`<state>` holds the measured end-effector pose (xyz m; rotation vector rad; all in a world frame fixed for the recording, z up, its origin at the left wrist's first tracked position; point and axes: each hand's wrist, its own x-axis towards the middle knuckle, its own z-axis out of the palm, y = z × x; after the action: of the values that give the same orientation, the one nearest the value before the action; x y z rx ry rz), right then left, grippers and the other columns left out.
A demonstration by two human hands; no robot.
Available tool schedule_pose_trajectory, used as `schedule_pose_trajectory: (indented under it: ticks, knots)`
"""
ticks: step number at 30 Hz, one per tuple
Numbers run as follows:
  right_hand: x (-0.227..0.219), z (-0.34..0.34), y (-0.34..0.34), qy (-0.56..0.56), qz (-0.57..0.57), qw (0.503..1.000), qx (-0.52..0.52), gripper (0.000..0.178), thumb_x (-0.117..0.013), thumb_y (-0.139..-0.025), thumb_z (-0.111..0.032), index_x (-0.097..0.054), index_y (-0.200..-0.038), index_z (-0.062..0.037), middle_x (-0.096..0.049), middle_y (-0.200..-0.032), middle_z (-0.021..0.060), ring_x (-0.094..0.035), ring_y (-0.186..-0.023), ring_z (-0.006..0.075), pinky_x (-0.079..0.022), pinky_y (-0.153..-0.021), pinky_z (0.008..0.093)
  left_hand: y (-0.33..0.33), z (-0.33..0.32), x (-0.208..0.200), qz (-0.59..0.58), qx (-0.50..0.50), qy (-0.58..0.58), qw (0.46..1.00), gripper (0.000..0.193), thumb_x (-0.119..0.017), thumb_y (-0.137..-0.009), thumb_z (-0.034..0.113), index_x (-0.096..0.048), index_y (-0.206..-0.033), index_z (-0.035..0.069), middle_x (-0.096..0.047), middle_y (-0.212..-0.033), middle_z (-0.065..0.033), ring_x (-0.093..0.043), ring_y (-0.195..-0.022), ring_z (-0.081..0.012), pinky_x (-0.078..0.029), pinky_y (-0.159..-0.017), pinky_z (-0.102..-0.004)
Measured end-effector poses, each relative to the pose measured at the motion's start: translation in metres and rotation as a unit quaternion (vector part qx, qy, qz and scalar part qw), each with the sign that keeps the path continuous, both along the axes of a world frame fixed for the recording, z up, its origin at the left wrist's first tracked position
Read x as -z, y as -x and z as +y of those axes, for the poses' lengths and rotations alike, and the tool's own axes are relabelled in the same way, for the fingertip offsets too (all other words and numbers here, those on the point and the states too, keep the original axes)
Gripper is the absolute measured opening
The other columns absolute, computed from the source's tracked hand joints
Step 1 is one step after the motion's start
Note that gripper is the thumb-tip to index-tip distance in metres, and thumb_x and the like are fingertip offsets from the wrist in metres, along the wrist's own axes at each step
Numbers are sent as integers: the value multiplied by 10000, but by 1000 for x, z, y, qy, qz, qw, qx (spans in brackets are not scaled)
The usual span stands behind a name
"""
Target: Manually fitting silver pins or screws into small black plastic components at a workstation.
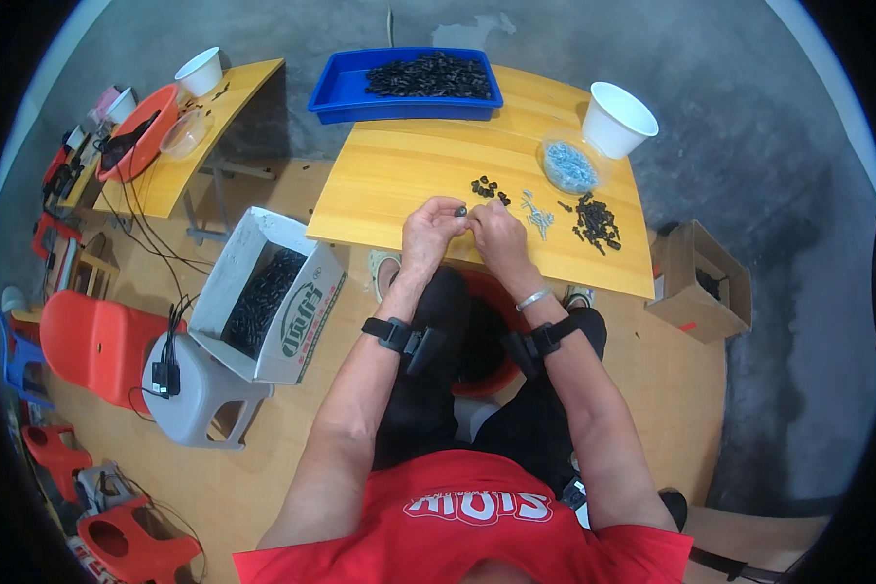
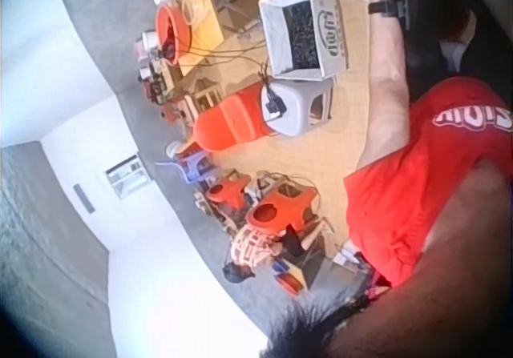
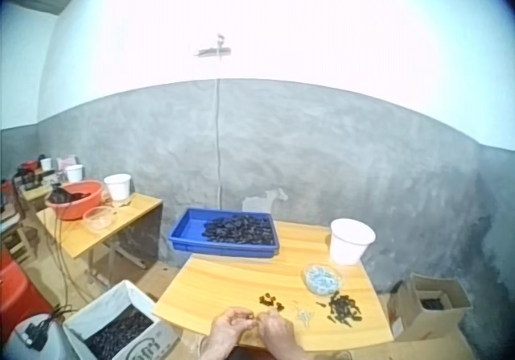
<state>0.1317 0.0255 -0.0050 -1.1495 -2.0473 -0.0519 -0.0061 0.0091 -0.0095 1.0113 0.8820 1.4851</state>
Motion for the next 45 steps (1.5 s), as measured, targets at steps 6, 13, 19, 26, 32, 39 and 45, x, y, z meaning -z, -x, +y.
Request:
schedule_pose_trajectory:
  ticks: [6, 13, 19, 26, 32, 39, 45]
  knots:
    - [-21, -19, -26, 421, 520, 736, -103, 105, -625, -853, -134, -589, -830, -38, -625, -695, 67, -507, -474, 78, -347, -367, 204, -6, -1, 1, 60, 28, -7, 998, 213, -629, -779, -80, -591, -975, -3, -624, -838, -36, -612, -756, -82, -517, -691, -199]
    - [-37, -25, -54, 523, 553, 626, -170, 120, -612, -876, -148, -575, -873, -34, -584, -678, 17, -411, -449, 31, -251, -343, 155, -28, -3, 1, 146, 46, -43, 987, 204, -665, -744, -90, -580, -889, 25, -612, -777, 5, -565, -689, -27, -472, -630, -155]
    - [-37, -24, -54, 529, 527, 648, -147, 130, -626, -869, -154, -578, -855, -34, -575, -665, 4, -410, -447, 24, -248, -343, 149, -30, -6, -1, 217, 33, -49, 974, 203, -688, -732, -80, -583, -860, 37, -600, -735, 29, -538, -653, -8, -444, -580, -150]
    - [-37, -23, -50, 535, 497, 672, -123, 115, -644, -853, -129, -591, -817, -34, -587, -644, 13, -445, -449, 27, -265, -335, 148, -29, -10, -5, 256, 6, -63, 965, 191, -706, -727, -56, -589, -845, 40, -603, -708, 39, -522, -625, -5, -434, -570, -147]
    - [-37, -23, -46, 525, 494, 685, -105, 91, -644, -846, -94, -591, -814, -27, -591, -634, 22, -459, -448, 34, -272, -326, 150, -28, -11, -6, 280, -14, -84, 956, 173, -711, -721, -35, -612, -852, 17, -637, -722, 13, -565, -651, -22, -454, -578, -168]
    - [-33, -24, -41, 506, 494, 701, -89, 87, -637, -847, -82, -587, -811, -21, -587, -627, 23, -463, -445, 42, -275, -325, 153, -19, -11, -9, 282, 44, -78, 955, 169, -680, -772, 23, -679, -940, -3, -694, -808, -49, -634, -723, -70, -505, -639, -205]
    - [-32, -24, -42, 516, 505, 686, -93, 82, -634, -849, -77, -577, -829, -21, -584, -632, 22, -465, -449, 42, -286, -327, 152, -15, -11, -11, 281, 64, -82, 954, 154, -672, -784, 36, -680, -928, -18, -687, -769, -47, -621, -682, -79, -501, -618, -215]
